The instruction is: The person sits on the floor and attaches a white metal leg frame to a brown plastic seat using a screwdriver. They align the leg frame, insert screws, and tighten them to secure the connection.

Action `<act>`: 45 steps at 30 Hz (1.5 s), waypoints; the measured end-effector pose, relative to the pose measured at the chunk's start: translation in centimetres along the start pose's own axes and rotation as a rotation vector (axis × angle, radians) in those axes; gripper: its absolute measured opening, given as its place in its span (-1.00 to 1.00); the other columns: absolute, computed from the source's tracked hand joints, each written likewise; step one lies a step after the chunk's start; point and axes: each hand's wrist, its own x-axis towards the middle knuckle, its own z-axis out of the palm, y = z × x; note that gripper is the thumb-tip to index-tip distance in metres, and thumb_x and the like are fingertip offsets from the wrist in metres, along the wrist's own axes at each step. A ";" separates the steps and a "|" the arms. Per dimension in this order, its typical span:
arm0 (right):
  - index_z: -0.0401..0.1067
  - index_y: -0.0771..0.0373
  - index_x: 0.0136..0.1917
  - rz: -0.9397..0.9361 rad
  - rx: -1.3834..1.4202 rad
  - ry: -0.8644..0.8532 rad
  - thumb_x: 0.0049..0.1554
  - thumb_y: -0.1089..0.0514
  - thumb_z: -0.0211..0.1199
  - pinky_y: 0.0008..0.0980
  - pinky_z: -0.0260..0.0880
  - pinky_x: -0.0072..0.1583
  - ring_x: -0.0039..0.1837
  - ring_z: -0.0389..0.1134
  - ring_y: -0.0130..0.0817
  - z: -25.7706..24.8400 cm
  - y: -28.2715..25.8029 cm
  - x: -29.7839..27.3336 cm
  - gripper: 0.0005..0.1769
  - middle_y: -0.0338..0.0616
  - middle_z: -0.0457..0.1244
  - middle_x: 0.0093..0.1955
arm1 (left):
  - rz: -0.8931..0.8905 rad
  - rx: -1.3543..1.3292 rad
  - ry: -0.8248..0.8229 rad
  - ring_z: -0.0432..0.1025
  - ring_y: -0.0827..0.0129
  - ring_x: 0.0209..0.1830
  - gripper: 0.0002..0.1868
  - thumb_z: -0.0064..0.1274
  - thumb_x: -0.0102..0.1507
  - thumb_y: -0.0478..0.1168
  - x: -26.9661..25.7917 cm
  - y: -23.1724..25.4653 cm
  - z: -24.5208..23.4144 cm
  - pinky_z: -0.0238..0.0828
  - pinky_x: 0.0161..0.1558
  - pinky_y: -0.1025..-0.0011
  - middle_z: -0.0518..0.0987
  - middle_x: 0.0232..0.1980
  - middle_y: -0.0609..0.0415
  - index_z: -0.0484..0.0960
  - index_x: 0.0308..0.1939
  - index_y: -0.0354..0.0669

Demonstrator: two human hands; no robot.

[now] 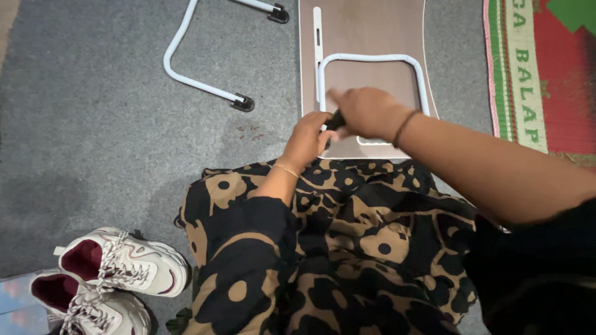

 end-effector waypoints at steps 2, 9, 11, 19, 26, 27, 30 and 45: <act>0.44 0.34 0.07 0.065 0.126 -0.170 0.08 -0.26 0.37 -0.06 0.48 0.06 -0.05 0.50 0.00 -0.4 0.1 0.9 -0.38 0.12 0.43 -0.13 | 0.043 0.100 0.084 0.45 -0.11 -0.06 -0.68 0.27 0.20 -0.35 -0.3 0.1 0.5 0.41 -0.02 0.11 0.54 -0.11 -0.17 0.48 -0.05 -0.28; 0.50 -0.01 0.17 -0.498 -0.150 0.225 0.12 0.22 0.18 -0.08 0.44 0.01 0.02 0.41 0.02 1.9 0.2 0.8 -0.65 0.06 0.35 -0.07 | -0.084 0.082 0.170 0.40 -0.11 -0.06 -0.42 0.44 0.01 -0.18 -0.6 0.8 0.5 0.37 -0.02 0.09 0.48 -0.11 -0.15 0.38 -0.10 -0.29; 0.49 -0.03 0.17 -0.582 -0.295 0.247 0.11 0.21 0.17 -0.15 0.46 0.03 0.05 0.41 -0.06 1.5 1.0 0.2 -0.65 0.00 0.34 -0.03 | 0.081 0.020 0.123 0.40 -0.17 0.02 -0.38 0.42 0.02 -0.23 0.4 0.8 -0.1 0.35 0.04 0.08 0.49 0.00 -0.21 0.42 0.04 -0.34; 0.43 -0.02 0.23 -0.402 -0.205 0.179 0.04 0.08 0.24 -0.10 0.46 0.01 0.06 0.41 0.03 0.2 1.0 -0.1 -0.55 0.01 0.37 0.00 | -0.130 -0.244 -0.110 0.60 0.07 -0.10 -0.69 0.25 0.19 -0.23 1.0 0.7 -0.1 0.48 -0.01 0.27 0.67 -0.09 -0.10 0.65 -0.02 -0.26; 0.46 0.46 0.05 -0.056 0.046 0.125 0.22 -0.33 0.22 -0.01 0.43 0.08 0.03 0.43 0.18 3.4 1.5 3.8 -0.30 0.27 0.37 -0.11 | -0.139 0.069 0.133 0.42 0.03 -0.33 -0.67 0.41 0.09 -0.12 0.9 1.6 0.9 0.37 -0.23 0.18 0.53 -0.35 -0.07 0.61 -0.34 -0.27; 0.45 0.49 0.04 -0.032 0.037 0.092 0.22 -0.41 0.22 -0.02 0.44 0.07 0.03 0.42 0.18 3.9 1.5 4.2 -0.21 0.30 0.36 -0.11 | -0.147 0.043 0.124 0.43 0.07 -0.34 -0.70 0.39 0.08 -0.11 0.7 1.7 1.0 0.38 -0.24 0.20 0.56 -0.34 -0.03 0.64 -0.33 -0.23; 0.57 0.31 -0.02 -0.232 -0.199 0.061 0.26 -0.16 0.14 0.01 0.45 0.11 0.05 0.44 0.16 4.3 1.8 4.7 -0.53 0.20 0.39 -0.05 | -0.030 0.075 0.097 0.44 0.05 -0.28 -0.65 0.43 0.03 -0.07 0.8 1.8 0.7 0.38 -0.17 0.19 0.58 -0.32 -0.02 0.68 -0.28 -0.21; 0.44 -0.26 0.18 -0.613 -0.455 0.262 0.20 0.09 0.15 -0.22 0.42 0.25 0.23 0.34 -0.14 1.3 1.1 0.2 -0.70 -0.23 0.29 0.18 | -0.111 -0.019 -0.126 0.48 0.01 0.00 -0.62 0.37 0.10 -0.20 1.5 -1.0 -0.8 0.43 0.04 0.21 0.65 -0.06 -0.09 0.63 -0.08 -0.27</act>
